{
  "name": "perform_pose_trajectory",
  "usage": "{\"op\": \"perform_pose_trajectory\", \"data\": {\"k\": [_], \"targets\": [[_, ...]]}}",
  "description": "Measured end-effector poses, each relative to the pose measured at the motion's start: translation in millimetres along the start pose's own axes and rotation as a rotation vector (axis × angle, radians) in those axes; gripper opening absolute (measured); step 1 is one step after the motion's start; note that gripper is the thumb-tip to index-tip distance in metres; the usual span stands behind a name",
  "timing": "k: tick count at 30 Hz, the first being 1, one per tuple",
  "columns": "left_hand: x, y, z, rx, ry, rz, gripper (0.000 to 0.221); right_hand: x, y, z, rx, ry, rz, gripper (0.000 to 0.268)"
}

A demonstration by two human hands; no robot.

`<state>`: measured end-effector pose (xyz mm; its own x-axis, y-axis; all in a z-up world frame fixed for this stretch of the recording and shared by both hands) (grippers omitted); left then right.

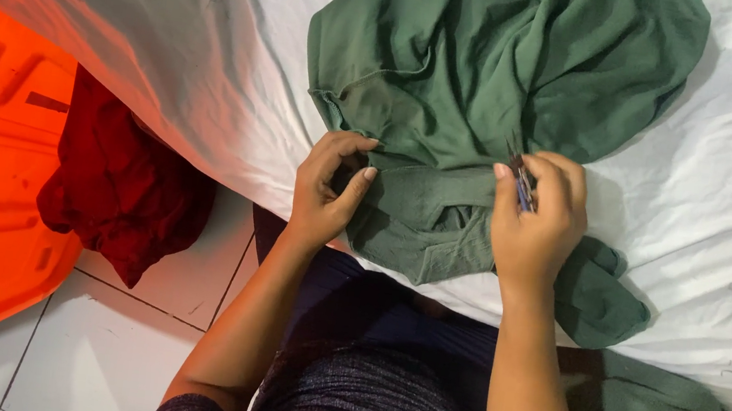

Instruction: Trimming loose threads from a green garment using small scissors

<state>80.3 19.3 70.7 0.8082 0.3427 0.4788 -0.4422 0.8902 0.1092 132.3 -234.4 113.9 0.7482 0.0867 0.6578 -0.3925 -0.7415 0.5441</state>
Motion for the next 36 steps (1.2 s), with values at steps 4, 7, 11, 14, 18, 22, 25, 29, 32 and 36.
{"op": "perform_pose_trajectory", "data": {"k": [4, 7, 11, 14, 18, 22, 25, 29, 32, 36], "targets": [[0, -1, -1, 0.039, 0.002, 0.008, 0.024, -22, 10, -11, -0.006, 0.074, 0.072, 0.013], [-1, -1, -8, 0.063, 0.033, 0.001, 0.024, -38, -2, -23, 0.048, 0.084, -0.031, 0.015], [-3, 2, -17, 0.058, 0.071, 0.024, 0.021, -47, -26, -51, 0.129, 0.084, -0.174, 0.007], [-4, 4, -20, 0.05, 0.086, 0.027, 0.02, -44, -38, -68, 0.066, 0.129, -0.25, 0.021], [-6, 4, -28, -0.013, 0.085, 0.011, 0.02, -47, -48, -68, -0.04, 0.207, -0.247, 0.02], [-1, 2, -15, -0.02, 0.038, -0.025, 0.028, -46, -48, -58, 0.045, 0.148, -0.206, 0.017], [-5, -8, 7, -0.017, -0.066, -0.096, 0.056, -43, -40, -46, 0.209, -0.006, -0.198, 0.014], [-11, -23, 23, 0.135, -0.219, -0.151, 0.044, -35, -33, -39, 0.373, -0.108, -0.175, 0.01], [-11, -21, 27, 0.128, -0.242, -0.122, 0.024, -36, -33, -34, 0.404, -0.126, -0.2, 0.01], [-11, -19, 33, 0.107, -0.248, -0.123, 0.013, -32, -34, -35, 0.44, -0.146, -0.262, 0.021]]}}
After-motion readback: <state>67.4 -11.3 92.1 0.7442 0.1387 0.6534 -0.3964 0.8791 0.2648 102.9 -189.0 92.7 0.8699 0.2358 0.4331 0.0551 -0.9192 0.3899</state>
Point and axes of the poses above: each hand's wrist, its own x-axis towards the middle knuckle, its own y-axis out of the back of the hand, z = x × y, the point moved 10 cm from there along x, towards the middle knuckle, and after that the axes turned 4 degrees about z, right-handed, at the moved point
